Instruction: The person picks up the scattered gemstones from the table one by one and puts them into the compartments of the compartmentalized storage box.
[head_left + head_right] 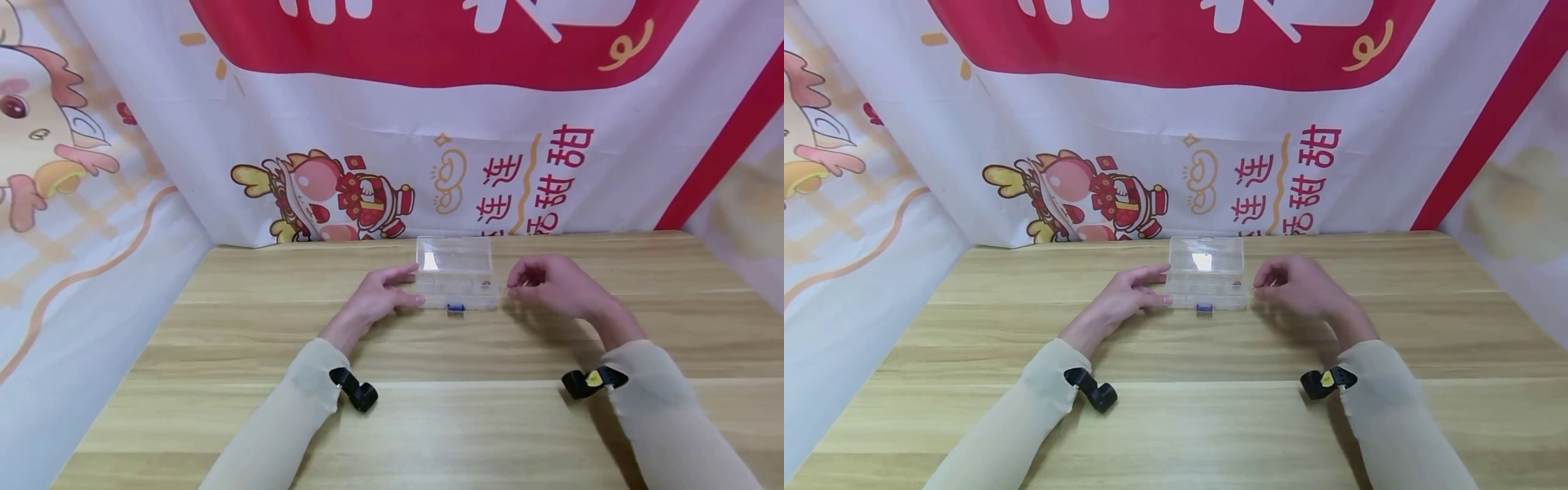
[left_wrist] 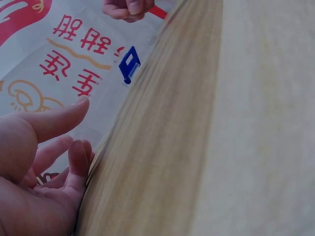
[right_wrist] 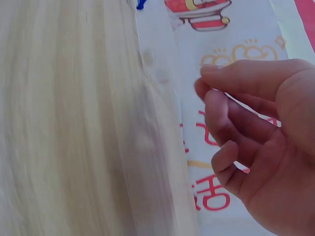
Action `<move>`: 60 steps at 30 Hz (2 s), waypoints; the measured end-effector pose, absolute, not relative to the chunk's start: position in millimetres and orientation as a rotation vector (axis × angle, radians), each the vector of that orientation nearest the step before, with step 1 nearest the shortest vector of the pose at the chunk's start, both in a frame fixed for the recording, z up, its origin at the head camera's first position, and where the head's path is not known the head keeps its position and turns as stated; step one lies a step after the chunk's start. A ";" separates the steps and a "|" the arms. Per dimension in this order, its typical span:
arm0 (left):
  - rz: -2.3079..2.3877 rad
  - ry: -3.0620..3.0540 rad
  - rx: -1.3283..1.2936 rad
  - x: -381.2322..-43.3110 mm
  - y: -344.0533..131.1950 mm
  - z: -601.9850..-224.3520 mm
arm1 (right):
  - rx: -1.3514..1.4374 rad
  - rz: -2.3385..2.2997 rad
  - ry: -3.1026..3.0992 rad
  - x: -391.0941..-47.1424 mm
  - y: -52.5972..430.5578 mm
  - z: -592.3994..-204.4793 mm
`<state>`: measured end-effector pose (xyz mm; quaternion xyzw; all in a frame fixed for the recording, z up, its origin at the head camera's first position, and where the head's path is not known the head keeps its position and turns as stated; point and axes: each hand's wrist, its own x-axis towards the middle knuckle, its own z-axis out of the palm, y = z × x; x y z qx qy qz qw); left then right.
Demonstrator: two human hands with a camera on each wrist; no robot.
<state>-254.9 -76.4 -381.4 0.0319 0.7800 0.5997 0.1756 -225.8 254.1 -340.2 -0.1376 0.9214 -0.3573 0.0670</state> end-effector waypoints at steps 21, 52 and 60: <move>1.684 2.218 0.101 -255.2 -76.1 -380.8 | -0.352 -1.303 2.806 -221.9 208.0 -333.5; 1.690 2.221 0.088 -254.8 -74.8 -381.1 | -0.218 -1.322 2.764 -221.5 174.0 -343.5; 1.712 2.202 0.103 -256.8 -75.0 -383.0 | -0.225 -1.329 2.765 -222.9 169.9 -348.9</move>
